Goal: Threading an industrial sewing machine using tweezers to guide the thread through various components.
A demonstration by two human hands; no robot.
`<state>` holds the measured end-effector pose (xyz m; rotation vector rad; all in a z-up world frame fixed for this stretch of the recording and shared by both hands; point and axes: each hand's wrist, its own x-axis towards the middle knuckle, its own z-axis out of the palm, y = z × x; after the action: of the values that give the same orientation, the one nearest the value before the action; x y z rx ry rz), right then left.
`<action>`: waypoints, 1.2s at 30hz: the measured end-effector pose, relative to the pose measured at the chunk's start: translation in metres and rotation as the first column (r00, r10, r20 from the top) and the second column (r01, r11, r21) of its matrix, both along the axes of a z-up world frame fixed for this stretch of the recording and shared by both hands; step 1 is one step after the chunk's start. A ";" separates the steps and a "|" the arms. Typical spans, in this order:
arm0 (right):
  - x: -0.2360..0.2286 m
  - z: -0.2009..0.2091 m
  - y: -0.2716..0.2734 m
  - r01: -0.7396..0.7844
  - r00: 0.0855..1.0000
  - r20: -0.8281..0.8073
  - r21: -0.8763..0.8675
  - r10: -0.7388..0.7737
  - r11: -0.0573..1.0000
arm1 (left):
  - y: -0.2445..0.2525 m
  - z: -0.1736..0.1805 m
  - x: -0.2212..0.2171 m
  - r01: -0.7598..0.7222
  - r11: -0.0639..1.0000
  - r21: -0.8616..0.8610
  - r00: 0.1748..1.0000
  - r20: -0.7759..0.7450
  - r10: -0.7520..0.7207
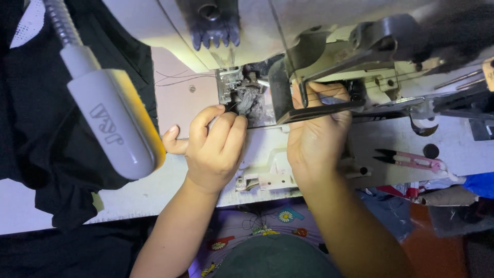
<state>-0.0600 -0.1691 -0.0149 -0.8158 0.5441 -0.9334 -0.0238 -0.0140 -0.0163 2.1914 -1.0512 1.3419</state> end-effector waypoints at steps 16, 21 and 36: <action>-0.012 0.021 0.022 -0.073 0.997 0.000 -0.096 0.074 0.993 | 0.009 0.008 0.005 0.085 0.996 -0.028 0.996 -0.022 -0.086; -0.034 0.023 0.022 -0.101 0.993 0.064 -0.006 0.101 0.995 | 0.019 0.007 0.000 0.176 0.982 -0.067 0.984 0.001 -0.177; -0.133 0.090 0.033 -0.836 0.443 -0.395 0.142 0.805 0.530 | 0.055 0.094 -0.132 0.823 0.561 0.088 0.568 -0.159 -0.808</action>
<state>-0.1931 -0.1358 0.0747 -1.2048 0.3868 0.1735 -0.1562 0.0409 0.0773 1.4324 -1.8597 0.6975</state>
